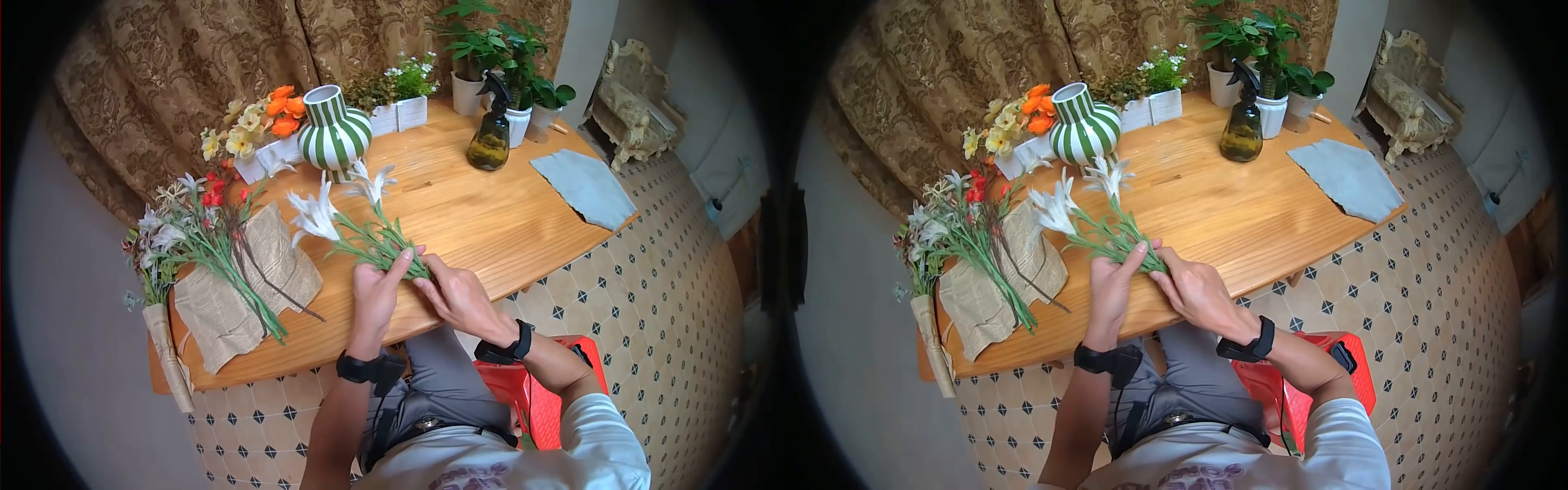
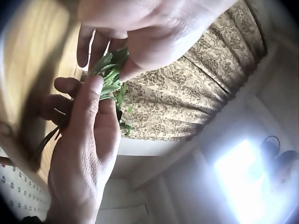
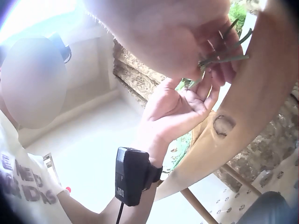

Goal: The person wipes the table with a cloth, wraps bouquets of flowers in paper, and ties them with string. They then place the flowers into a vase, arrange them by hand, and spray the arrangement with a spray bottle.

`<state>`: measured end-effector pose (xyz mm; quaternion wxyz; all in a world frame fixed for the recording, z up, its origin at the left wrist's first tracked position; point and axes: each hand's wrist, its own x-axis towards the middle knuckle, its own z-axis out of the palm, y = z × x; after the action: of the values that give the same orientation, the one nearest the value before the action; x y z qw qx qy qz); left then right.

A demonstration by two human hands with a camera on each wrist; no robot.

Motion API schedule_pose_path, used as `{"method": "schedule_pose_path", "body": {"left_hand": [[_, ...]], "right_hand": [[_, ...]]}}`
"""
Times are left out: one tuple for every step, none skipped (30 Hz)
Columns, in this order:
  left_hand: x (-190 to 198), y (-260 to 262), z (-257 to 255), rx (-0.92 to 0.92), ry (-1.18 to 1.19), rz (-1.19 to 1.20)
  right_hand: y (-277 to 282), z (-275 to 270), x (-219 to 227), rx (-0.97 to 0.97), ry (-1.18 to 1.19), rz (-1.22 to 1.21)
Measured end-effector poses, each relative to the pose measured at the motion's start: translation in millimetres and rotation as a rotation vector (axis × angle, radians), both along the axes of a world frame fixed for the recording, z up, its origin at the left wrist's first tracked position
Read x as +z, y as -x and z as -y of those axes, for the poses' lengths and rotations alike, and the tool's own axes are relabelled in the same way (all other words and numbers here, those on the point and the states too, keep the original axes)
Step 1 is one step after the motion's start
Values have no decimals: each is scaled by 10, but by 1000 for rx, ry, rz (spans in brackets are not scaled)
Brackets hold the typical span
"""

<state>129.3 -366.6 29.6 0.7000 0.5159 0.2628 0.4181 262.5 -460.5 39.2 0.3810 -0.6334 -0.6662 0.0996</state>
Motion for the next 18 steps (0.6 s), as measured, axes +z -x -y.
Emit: {"method": "schedule_pose_path", "body": {"left_hand": [[5,-10,2,-5,-5,-5],[6,-21,5,-5,-6,-5],[3,-30,10,-10,-4,-3],[-1,-34,14,-15,-1,-2],[-8,-31,10,-15,0,-2],[-16,-25,2,-37,-3,-2],[-17,-20,-2,-58,-5,-1],[-13,-18,2,-58,-3,0],[-4,-14,10,-57,3,-10],[2,-10,13,-56,8,-19],[-17,-2,1,-58,8,-18],[-54,11,-16,-28,22,24],[-83,34,-21,0,40,67],[-46,81,-11,-7,41,70],[9,153,3,10,73,69],[38,222,14,28,106,67],[21,286,14,21,108,69],[-3,354,18,30,110,65]], "right_hand": [[-20,-11,-35,25,41,-64],[-36,-16,-52,50,81,-128],[-50,-10,-55,49,81,-128],[-55,-1,-22,75,111,-221],[-64,1,-3,102,140,-313],[-81,-1,-6,101,141,-312],[-102,-2,-12,131,194,-328],[-120,-5,-7,161,248,-343],[-131,1,22,160,249,-342],[-135,14,83,166,283,-365],[-152,10,123,171,317,-387],[-216,-12,127,166,317,-385],[-323,-36,128,136,261,-295],[-454,-69,140,104,203,-204],[-612,-115,175,-1,73,-144],[-804,-180,221,-106,-56,-83],[-1050,-306,246,-196,-155,-81],[-1333,-463,257,-285,-255,-79]]}}
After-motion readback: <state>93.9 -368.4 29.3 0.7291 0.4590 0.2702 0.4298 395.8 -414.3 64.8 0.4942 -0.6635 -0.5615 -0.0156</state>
